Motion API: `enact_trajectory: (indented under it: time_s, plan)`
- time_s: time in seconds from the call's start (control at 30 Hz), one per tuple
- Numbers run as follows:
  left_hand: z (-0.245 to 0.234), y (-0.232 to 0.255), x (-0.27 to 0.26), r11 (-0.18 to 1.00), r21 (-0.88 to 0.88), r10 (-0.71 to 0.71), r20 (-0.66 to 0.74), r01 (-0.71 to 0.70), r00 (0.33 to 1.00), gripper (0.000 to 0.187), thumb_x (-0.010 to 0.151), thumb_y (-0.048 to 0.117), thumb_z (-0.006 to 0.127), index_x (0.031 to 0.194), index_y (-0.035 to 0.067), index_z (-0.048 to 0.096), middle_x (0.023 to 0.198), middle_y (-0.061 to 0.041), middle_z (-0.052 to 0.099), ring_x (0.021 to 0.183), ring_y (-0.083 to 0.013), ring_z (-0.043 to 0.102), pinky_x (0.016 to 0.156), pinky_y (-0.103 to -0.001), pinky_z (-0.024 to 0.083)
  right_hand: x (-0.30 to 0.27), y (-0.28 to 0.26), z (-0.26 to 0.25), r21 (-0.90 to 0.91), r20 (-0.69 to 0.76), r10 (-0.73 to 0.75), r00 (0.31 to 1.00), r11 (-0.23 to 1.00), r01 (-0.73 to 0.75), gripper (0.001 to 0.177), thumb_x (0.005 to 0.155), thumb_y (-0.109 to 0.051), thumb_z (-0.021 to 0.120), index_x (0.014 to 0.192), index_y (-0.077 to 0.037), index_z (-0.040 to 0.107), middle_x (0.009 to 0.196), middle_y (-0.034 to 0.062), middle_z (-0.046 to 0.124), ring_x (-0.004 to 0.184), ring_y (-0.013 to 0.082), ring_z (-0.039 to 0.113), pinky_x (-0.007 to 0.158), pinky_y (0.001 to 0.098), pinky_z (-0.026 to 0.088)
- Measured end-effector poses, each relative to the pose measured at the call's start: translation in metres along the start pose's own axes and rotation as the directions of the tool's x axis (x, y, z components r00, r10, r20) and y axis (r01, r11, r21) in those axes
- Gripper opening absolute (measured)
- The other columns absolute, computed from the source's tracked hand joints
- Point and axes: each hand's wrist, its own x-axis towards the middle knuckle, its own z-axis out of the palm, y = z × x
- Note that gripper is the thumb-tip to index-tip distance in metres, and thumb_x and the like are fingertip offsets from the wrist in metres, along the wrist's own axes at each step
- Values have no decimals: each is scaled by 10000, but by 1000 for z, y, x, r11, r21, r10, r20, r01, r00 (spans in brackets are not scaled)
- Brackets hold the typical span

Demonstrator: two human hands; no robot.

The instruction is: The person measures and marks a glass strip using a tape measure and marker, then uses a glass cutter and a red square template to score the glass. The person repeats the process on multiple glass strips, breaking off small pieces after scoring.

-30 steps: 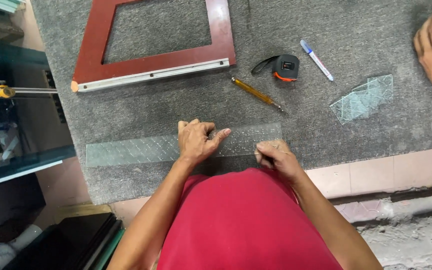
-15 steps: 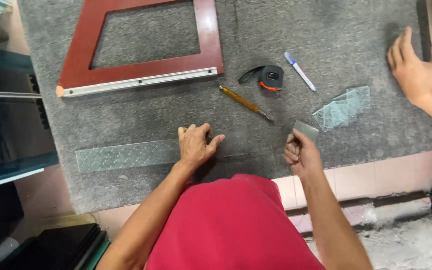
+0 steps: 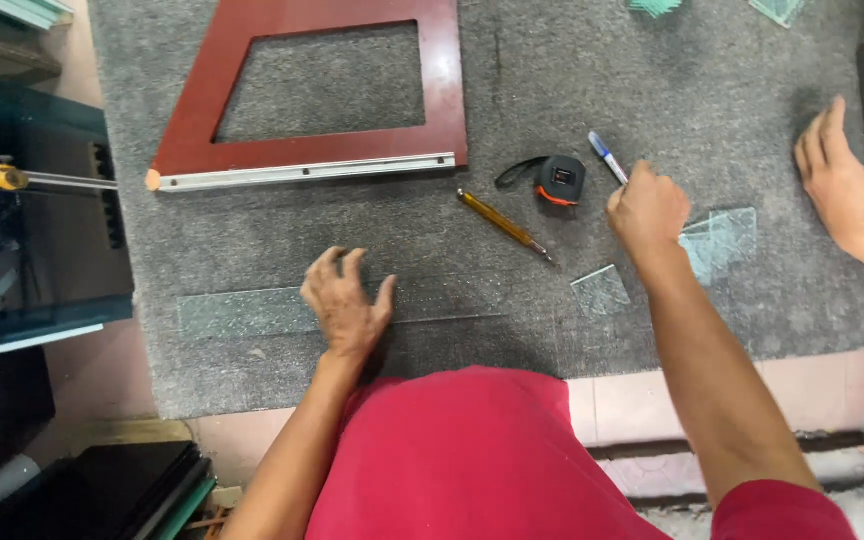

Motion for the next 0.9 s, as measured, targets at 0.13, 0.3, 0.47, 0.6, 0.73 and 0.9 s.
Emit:
enact_trajectory:
  time_s: [0.13, 0.3, 0.47, 0.6, 0.73, 0.9]
  plan:
    - [-16, -43, -20, 975, 40, -211, -106, 216, 972, 614, 923, 427, 921, 1410, 195, 628, 1422, -145, 547, 1302, -382, 541, 1063, -584, 430, 19, 1, -9, -156, -4, -65, 998, 986, 63, 236, 905, -260, 751, 1041, -73, 791, 841, 202, 811, 821, 449, 842, 709, 562, 653]
    - [-15, -70, -42, 976, 37, -206, -184, 216, 961, 588, 962, 527, 805, 1377, 129, 683, 1411, -212, 575, 1281, -428, 560, 1071, -576, 465, 1, -10, -48, 330, -201, -75, 977, 934, 139, 143, 1051, -137, 704, 1175, -93, 760, 847, 131, 787, 700, 337, 769, 582, 421, 603]
    - [-9, -64, -49, 954, 89, -275, -112, 285, 955, 676, 844, 408, 976, 1412, 204, 672, 1467, -157, 563, 1301, -412, 611, 1001, -570, 509, -30, -65, -45, 482, -378, -340, 861, 722, 497, 317, 1098, -96, 785, 1404, -15, 781, 1213, 283, 805, 1115, 506, 753, 964, 579, 573]
    - [-18, -33, -41, 974, -14, -229, -48, 228, 972, 687, 863, 364, 954, 1451, 164, 662, 1490, -198, 570, 1339, -467, 612, 1025, -612, 519, -30, -79, -24, 484, -347, -380, 858, 711, 510, 784, 830, -252, 990, 1487, -2, 642, 1264, 270, 717, 1171, 491, 671, 1057, 589, 531]
    - [-38, 13, -24, 909, -404, -83, 59, 99, 995, 628, 915, 269, 903, 1457, 96, 638, 1398, -237, 608, 1340, -500, 622, 1078, -606, 516, -36, -82, -42, 639, -310, -171, 935, 692, 338, 804, 783, -346, 1031, 1447, -106, 647, 1197, 201, 774, 1077, 478, 723, 963, 593, 570]
    - [-74, 86, 1, 707, -701, 123, 255, 96, 959, 998, 841, 373, 959, 1646, 60, 458, 1449, -298, 574, 1289, -523, 662, 1078, -624, 585, -111, -133, -120, 846, -160, -273, 949, 457, 274, 631, 766, -414, 1040, 1265, -152, 755, 1030, 132, 840, 931, 347, 812, 809, 459, 630]
